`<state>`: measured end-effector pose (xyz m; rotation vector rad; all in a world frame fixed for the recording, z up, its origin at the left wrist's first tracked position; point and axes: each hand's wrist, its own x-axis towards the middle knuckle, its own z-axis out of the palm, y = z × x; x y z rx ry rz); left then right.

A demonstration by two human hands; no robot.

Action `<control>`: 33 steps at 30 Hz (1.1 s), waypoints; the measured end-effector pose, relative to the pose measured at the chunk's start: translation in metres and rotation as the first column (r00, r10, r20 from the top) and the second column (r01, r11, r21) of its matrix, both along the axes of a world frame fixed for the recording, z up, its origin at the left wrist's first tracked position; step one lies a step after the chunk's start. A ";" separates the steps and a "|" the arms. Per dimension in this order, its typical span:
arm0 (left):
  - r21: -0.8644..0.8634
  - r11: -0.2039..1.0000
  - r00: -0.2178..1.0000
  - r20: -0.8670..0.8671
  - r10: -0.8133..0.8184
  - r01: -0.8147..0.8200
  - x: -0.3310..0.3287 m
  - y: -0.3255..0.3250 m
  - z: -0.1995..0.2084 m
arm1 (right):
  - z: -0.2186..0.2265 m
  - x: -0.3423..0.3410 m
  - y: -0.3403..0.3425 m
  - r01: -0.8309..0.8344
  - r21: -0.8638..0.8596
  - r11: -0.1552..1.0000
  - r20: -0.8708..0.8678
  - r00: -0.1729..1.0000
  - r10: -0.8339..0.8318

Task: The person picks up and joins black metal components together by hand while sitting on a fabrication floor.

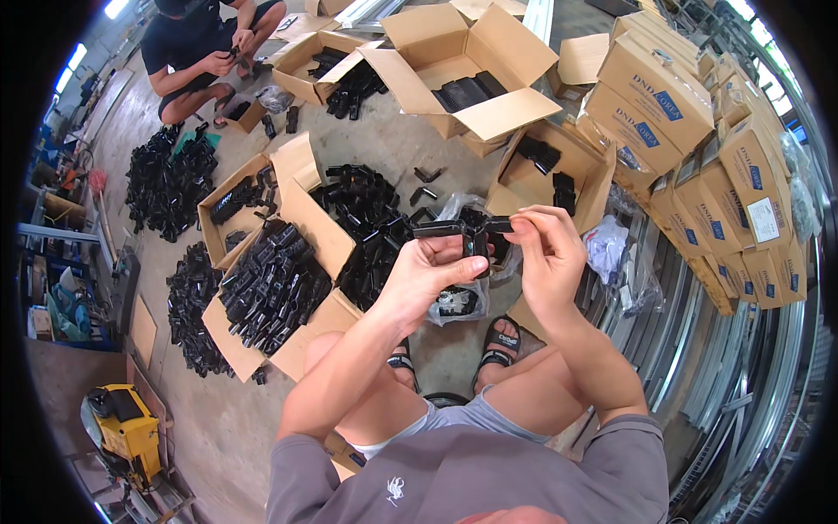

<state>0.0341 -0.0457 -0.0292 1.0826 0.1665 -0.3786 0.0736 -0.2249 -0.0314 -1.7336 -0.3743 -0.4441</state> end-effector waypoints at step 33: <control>0.994 -0.021 0.926 0.095 -0.365 -0.111 0.032 0.095 -0.038 | -0.369 0.123 -0.041 -0.141 -0.976 -0.166 -0.118 0.983 -0.142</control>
